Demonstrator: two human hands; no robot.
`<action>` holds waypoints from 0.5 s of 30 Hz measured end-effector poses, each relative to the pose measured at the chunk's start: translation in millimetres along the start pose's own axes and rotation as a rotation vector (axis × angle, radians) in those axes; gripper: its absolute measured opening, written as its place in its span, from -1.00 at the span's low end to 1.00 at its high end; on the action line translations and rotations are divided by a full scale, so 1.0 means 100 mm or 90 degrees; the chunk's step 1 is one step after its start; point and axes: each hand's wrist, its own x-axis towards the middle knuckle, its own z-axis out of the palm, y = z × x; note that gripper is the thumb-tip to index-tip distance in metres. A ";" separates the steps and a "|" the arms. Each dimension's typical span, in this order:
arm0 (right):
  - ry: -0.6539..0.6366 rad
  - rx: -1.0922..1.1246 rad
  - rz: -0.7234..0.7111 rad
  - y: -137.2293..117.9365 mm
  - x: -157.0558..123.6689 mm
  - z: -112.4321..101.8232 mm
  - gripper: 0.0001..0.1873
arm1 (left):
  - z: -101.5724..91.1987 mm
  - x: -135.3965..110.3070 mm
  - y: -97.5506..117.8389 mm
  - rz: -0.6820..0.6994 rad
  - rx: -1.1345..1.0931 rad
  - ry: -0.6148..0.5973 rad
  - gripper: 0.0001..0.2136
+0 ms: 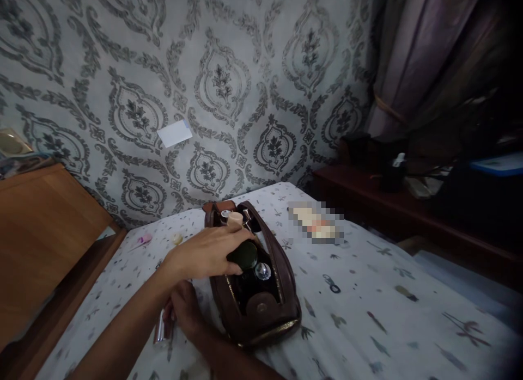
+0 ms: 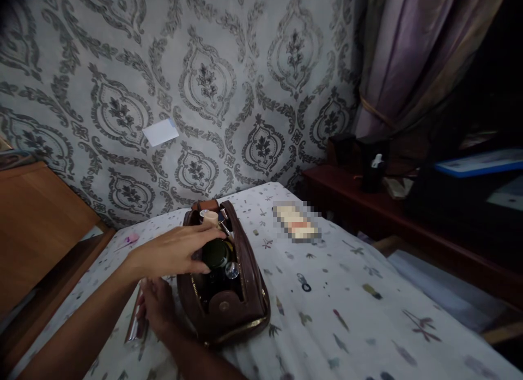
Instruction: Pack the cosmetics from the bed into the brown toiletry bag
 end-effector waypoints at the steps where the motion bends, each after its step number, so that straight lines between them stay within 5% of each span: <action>1: -0.006 0.009 -0.001 -0.01 0.00 0.00 -0.49 | -0.03 -0.01 -0.01 0.006 -0.019 0.016 -0.60; 4: -0.028 0.025 -0.003 -0.05 -0.02 -0.01 -0.39 | -0.11 -0.01 -0.07 -0.012 -0.049 0.118 -0.82; 7: -0.035 0.015 -0.007 -0.09 -0.03 -0.02 -0.34 | -0.06 0.07 -0.20 -0.072 -0.018 0.242 -0.80; 15: -0.021 0.011 -0.002 -0.11 -0.03 0.00 -0.29 | 0.08 0.22 -0.36 -0.050 -0.023 0.223 -0.91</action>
